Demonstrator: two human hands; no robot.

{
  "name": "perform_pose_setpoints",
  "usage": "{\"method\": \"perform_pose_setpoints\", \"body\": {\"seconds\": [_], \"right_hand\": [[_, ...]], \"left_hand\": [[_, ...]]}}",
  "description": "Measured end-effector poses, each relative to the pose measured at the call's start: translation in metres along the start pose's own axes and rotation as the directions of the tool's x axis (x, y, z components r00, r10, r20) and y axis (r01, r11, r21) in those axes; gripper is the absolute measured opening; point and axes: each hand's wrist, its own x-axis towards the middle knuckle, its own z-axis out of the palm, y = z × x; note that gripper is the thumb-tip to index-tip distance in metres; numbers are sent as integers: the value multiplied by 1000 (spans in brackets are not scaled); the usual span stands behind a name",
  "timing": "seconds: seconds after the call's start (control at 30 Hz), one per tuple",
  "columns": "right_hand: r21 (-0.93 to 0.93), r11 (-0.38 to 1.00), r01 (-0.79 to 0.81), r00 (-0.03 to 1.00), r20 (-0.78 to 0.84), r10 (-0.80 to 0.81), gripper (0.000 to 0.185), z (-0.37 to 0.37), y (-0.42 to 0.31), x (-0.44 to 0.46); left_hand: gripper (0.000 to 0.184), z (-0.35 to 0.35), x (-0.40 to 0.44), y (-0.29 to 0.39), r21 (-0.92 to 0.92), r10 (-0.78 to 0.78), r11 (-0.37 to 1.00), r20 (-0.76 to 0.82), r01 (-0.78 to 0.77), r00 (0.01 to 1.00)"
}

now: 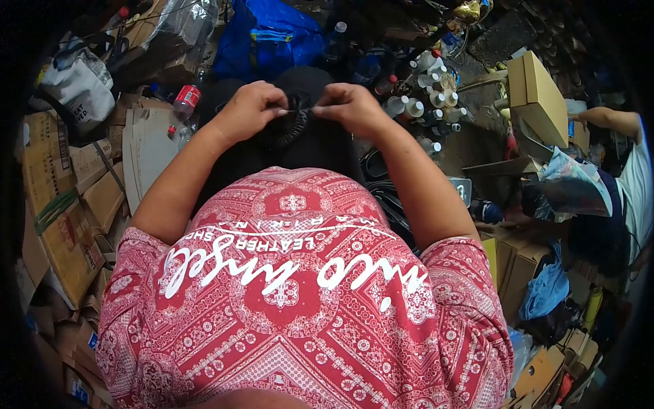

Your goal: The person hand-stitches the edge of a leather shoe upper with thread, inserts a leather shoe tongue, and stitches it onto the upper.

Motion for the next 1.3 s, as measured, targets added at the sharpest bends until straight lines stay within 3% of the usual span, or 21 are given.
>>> {"method": "perform_pose_setpoints", "body": {"seconds": [0.03, 0.23, 0.27, 0.33, 0.5, 0.63, 0.67, 0.73, 0.8, 0.87, 0.9, 1.03, 1.17, 1.23, 1.3], "right_hand": [[24, 998, -64, 998, -23, 65, 12, -7, 0, -3], [231, 971, -70, 997, 0, 72, 16, 1, 9, -11], [230, 971, -71, 997, -2, 73, 16, 1, 13, -13], [-36, 999, -36, 999, -40, 35, 15, 2, 17, -18], [77, 996, -33, 998, -51, 37, 13, -15, -3, -44], [-422, 904, 76, 965, -197, -173, 18, -32, -8, -16], [-428, 900, 81, 963, -200, -182, 18, -36, 0, -15], [-575, 815, -62, 913, -362, -186, 20, -38, -9, -7], [-560, 828, -6, 924, -320, -209, 21, -32, -27, -16], [-788, 600, 139, 984, 42, -173, 22, -18, -49, -21], [-875, 433, 215, 963, 115, -245, 18, -7, -54, -23], [-907, 303, 292, 954, 253, -161, 12, 11, -47, -8], [-895, 315, 315, 949, 299, -100, 12, 18, -49, 1], [-839, 374, 395, 918, 346, -196, 11, 14, -43, -1], [-856, 358, 374, 926, 322, -197, 12, 5, -34, -7]], "left_hand": [[10, -2, -1, -2, 10, -18, 1000, -2, 18, 1000], [11, 0, -1, 14, -33, -162, 986, 98, 166, 982], [11, 0, 1, 19, -25, -195, 980, 125, 199, 973], [12, 7, 3, 15, -25, -189, 981, 130, 194, 973], [14, 7, 5, 17, 2, -127, 992, 164, 128, 978], [12, 10, 13, 18, 94, -19, 996, 215, -1, 976], [11, 10, 14, 20, 139, -27, 990, 236, -6, 971], [11, 9, 13, 20, 145, -36, 989, 222, 3, 974], [10, 10, 7, 18, 137, -58, 990, 211, 29, 976], [13, 7, 4, 16, 136, -60, 990, 183, 35, 981], [13, 6, 5, 16, 141, -54, 990, 180, 28, 982], [10, 9, 6, 15, 152, -55, 988, 228, 20, 972], [6, 0, -13, 2, 225, 83, 967, 175, -122, 981], [7, -9, -22, 3, 298, 114, 942, 146, -154, 983], [10, -18, -40, -8, 408, 139, 897, 109, -172, 984]]}}
